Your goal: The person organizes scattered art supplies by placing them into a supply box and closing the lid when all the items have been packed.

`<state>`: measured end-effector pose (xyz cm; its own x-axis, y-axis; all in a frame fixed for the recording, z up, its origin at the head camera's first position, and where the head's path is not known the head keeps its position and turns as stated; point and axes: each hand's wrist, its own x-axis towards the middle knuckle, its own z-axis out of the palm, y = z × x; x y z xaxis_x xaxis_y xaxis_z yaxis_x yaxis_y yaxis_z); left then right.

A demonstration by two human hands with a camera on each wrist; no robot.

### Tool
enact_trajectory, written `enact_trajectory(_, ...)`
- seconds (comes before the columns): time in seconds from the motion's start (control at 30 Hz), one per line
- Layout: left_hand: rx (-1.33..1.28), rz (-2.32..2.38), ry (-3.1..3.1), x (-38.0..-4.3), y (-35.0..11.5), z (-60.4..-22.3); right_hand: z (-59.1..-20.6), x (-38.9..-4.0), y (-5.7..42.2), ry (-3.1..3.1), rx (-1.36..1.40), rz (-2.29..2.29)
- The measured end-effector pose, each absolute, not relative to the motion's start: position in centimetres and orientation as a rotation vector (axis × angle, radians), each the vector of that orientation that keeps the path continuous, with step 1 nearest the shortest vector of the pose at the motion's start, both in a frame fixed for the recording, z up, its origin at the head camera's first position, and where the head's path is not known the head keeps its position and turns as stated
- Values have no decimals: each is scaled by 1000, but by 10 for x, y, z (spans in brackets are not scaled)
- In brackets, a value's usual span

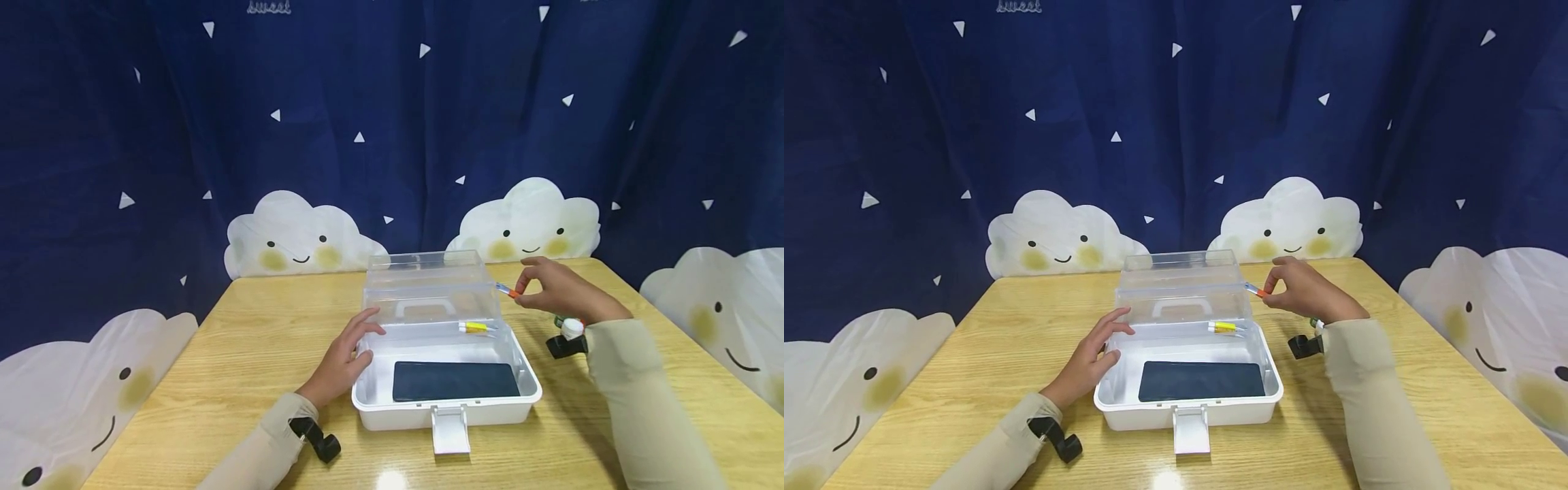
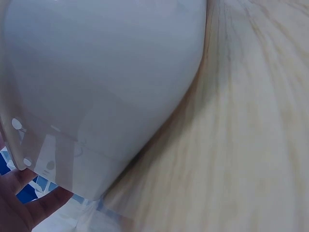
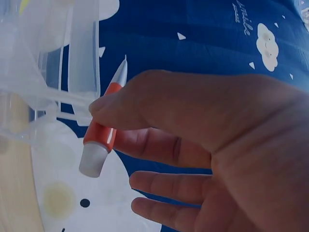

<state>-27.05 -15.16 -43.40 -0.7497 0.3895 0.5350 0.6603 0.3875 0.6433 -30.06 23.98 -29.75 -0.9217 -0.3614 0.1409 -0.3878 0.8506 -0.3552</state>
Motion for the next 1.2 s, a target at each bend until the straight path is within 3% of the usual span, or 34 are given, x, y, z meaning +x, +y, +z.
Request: enact_trajectory(1.2, -919, -1289, -2362, -270, -150, -433, -313, -302, 201, -2854, 830, 452)
